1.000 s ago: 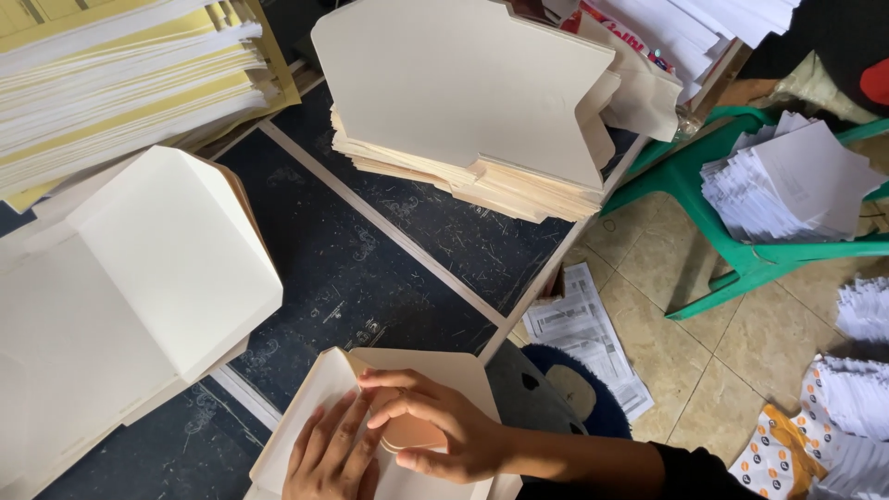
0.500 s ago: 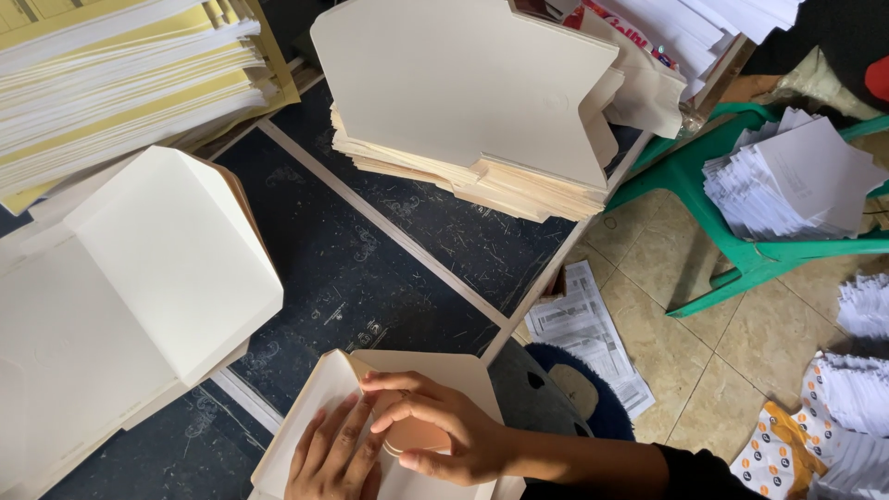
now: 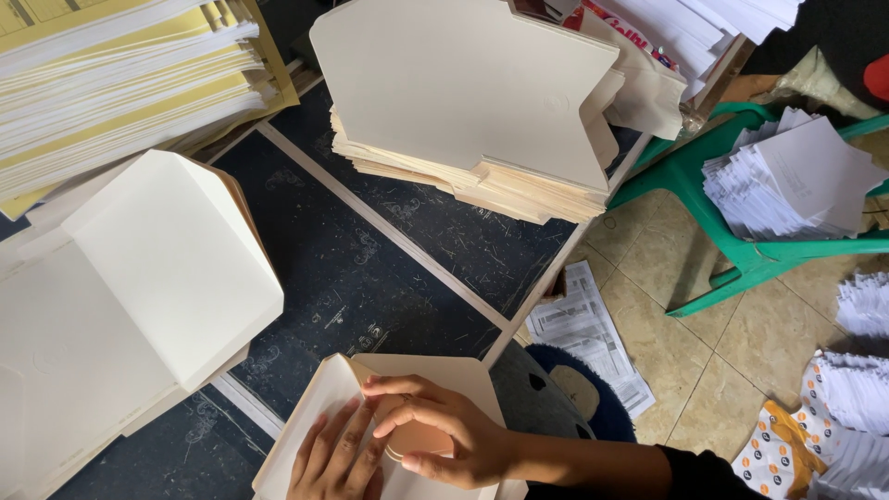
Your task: The person folds white paper sheets by hand on a dark worktable, pressing the creases and stacking the finished pieces. The person handles the sheets one at a time, folding them in half and then placing them into a growing pile.
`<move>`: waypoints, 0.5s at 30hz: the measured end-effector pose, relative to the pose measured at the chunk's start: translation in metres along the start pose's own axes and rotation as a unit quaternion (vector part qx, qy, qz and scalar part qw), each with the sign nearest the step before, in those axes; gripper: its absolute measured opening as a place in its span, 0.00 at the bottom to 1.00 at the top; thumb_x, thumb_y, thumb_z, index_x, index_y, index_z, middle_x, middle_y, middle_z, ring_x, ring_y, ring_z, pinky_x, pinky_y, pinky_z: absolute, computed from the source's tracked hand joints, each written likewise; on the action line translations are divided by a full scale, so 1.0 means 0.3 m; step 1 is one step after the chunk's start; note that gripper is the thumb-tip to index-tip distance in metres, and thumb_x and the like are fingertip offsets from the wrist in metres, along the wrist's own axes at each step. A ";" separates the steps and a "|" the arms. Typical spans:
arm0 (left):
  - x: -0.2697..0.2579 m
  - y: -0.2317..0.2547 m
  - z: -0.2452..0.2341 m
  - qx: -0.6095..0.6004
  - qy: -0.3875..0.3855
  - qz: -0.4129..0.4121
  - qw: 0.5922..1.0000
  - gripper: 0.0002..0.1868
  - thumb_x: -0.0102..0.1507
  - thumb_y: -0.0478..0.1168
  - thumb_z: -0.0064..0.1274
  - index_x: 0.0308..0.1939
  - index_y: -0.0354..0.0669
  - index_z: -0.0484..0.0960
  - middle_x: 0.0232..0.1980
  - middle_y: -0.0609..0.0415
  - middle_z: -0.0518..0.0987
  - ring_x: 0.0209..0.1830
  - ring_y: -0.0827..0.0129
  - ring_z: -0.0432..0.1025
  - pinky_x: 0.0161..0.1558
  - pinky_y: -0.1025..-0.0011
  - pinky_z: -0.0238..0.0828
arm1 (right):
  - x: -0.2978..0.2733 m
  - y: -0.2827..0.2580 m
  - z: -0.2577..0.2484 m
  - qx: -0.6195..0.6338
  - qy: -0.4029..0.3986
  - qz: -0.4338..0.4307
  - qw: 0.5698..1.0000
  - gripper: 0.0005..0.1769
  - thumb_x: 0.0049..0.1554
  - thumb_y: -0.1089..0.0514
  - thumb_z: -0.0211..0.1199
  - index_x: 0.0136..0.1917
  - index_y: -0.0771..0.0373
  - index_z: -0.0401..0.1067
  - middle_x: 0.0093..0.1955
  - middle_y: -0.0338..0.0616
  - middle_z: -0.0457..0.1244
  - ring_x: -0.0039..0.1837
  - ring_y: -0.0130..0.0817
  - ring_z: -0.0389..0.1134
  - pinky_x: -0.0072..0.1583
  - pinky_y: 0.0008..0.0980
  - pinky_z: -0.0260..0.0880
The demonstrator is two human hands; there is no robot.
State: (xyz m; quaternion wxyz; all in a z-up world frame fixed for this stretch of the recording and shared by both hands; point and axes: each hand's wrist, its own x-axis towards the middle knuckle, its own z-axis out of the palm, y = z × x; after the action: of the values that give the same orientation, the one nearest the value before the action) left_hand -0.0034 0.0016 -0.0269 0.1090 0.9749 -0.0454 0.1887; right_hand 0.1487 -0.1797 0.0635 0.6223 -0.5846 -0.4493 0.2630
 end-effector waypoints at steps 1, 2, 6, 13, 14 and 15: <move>0.004 0.002 0.000 -0.001 0.015 0.002 1.000 0.24 0.70 0.46 0.52 0.71 0.61 0.76 0.81 0.57 0.71 0.81 0.55 0.66 0.77 0.53 0.62 | 0.000 0.000 0.000 0.000 0.001 0.000 1.000 0.22 0.73 0.42 0.53 0.64 0.61 0.73 0.83 0.61 0.57 0.87 0.56 0.58 0.84 0.59 0.60; 0.002 0.002 0.000 -0.001 0.014 0.001 1.000 0.24 0.70 0.46 0.52 0.71 0.61 0.76 0.81 0.57 0.71 0.81 0.55 0.66 0.77 0.53 0.62 | 0.000 0.001 0.000 0.001 0.001 0.002 1.000 0.22 0.73 0.42 0.53 0.64 0.61 0.73 0.83 0.61 0.57 0.87 0.56 0.58 0.84 0.59 0.60; -0.009 0.000 0.000 -0.011 -0.022 -0.009 1.000 0.26 0.66 0.47 0.56 0.70 0.62 0.77 0.81 0.58 0.71 0.82 0.55 0.64 0.78 0.51 0.59 | -0.003 0.005 0.006 0.000 0.009 -0.007 1.000 0.22 0.72 0.43 0.54 0.64 0.62 0.73 0.82 0.61 0.58 0.86 0.57 0.59 0.84 0.59 0.61; -0.023 -0.017 0.008 -0.001 -0.051 0.009 0.999 0.35 0.63 0.47 0.56 0.76 0.64 0.71 0.85 0.60 0.65 0.86 0.56 0.59 0.80 0.52 0.54 | -0.002 -0.002 0.007 0.018 0.013 0.011 1.000 0.21 0.72 0.42 0.54 0.64 0.60 0.73 0.82 0.60 0.58 0.86 0.56 0.59 0.84 0.61 0.59; -0.016 -0.013 0.005 0.000 -0.047 0.010 0.999 0.35 0.63 0.47 0.56 0.76 0.64 0.71 0.85 0.60 0.65 0.86 0.56 0.59 0.80 0.52 0.54 | -0.004 0.004 0.009 0.015 0.013 0.009 1.000 0.21 0.72 0.42 0.54 0.64 0.60 0.73 0.82 0.60 0.58 0.86 0.56 0.59 0.84 0.61 0.59; -0.009 -0.009 0.002 0.000 -0.029 0.010 1.000 0.31 0.66 0.48 0.53 0.75 0.62 0.72 0.84 0.58 0.68 0.84 0.55 0.61 0.79 0.52 0.56 | -0.005 0.010 0.010 0.013 0.015 0.013 1.000 0.22 0.72 0.40 0.54 0.64 0.59 0.73 0.82 0.60 0.58 0.86 0.55 0.59 0.83 0.62 0.59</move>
State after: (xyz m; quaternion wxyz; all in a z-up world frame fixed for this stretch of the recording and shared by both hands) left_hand -0.0053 0.0042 -0.0290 0.1061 0.9795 -0.0587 0.1611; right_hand 0.1460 -0.1792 0.0599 0.6331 -0.5858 -0.4289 0.2684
